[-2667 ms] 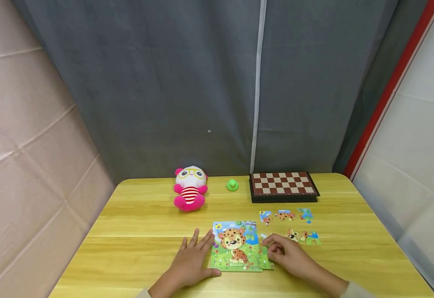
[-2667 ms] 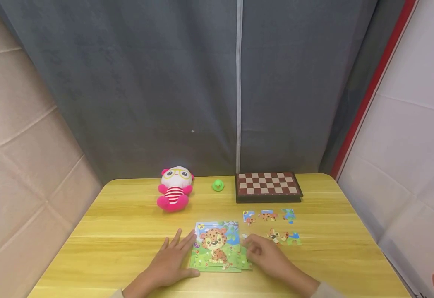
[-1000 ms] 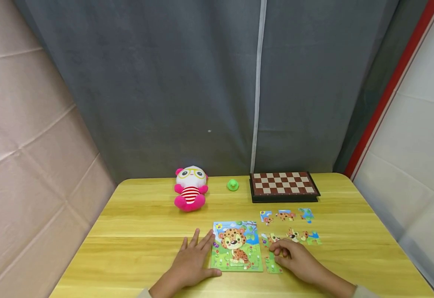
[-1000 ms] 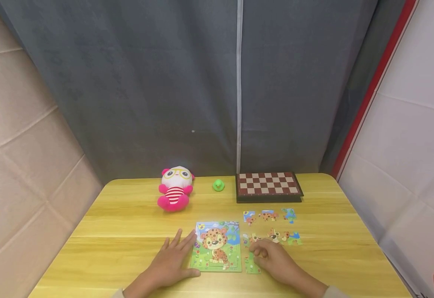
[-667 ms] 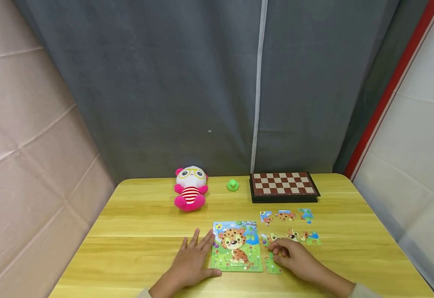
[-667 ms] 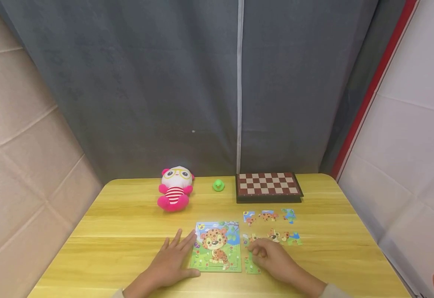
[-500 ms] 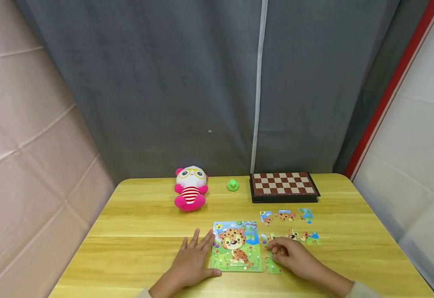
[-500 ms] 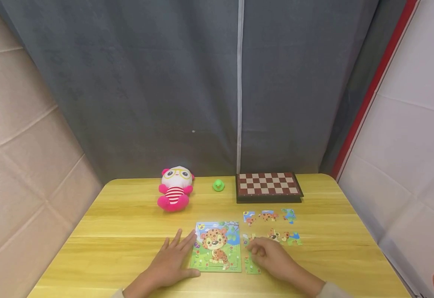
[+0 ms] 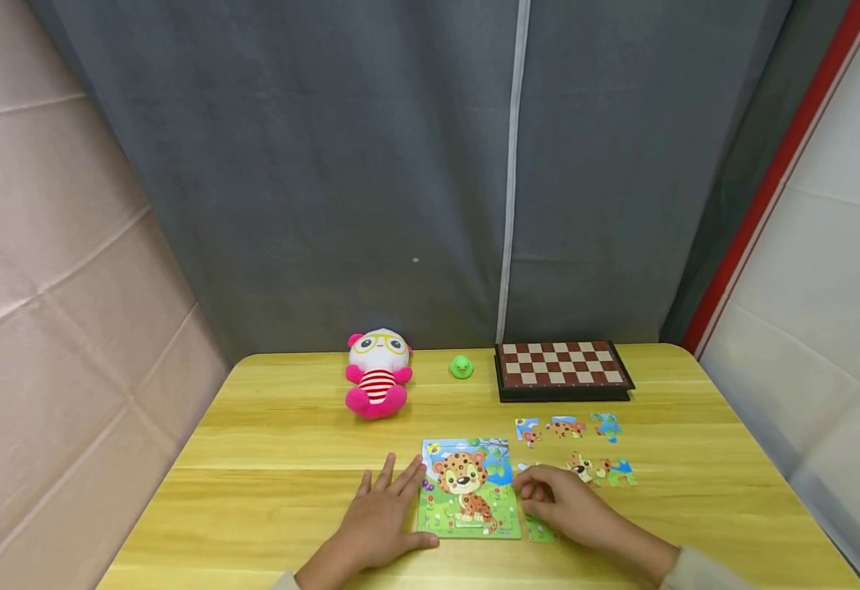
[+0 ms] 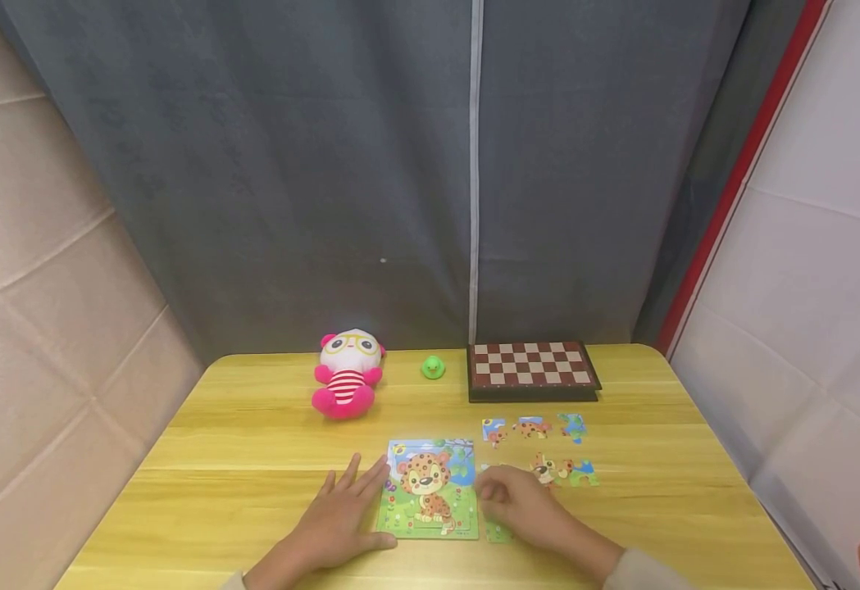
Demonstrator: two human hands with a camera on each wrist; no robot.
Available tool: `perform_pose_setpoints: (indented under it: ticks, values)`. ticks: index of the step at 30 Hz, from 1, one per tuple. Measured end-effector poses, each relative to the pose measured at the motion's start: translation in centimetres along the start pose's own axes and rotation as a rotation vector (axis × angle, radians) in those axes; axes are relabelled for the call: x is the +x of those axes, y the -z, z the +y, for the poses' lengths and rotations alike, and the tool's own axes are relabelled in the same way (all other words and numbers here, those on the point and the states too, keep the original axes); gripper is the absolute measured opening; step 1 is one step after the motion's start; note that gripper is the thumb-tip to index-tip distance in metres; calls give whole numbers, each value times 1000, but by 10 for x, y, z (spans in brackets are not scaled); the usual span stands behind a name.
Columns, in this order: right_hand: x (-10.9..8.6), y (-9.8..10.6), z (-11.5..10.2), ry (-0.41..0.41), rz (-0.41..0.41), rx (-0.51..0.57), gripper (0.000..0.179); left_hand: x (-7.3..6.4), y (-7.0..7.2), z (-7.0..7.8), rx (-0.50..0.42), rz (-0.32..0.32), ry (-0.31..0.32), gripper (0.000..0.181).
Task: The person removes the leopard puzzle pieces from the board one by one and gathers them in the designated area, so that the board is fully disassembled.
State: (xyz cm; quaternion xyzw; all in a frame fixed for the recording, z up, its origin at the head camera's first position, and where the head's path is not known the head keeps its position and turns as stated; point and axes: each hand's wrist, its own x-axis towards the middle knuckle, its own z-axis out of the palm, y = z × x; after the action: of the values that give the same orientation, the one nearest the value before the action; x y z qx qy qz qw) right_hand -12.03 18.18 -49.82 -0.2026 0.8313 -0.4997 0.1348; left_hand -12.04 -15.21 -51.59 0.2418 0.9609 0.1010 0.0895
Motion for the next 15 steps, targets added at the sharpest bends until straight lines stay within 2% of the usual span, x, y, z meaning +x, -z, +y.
perform_pose_setpoints:
  ticks: [6,15]
  values:
    - [8,-6,-9,-21,-14,8,20,0,0,0,-1,-4,2,110]
    - [23,-15,-14,15,-18,-19,32,0,-1,0,9,1,5,110]
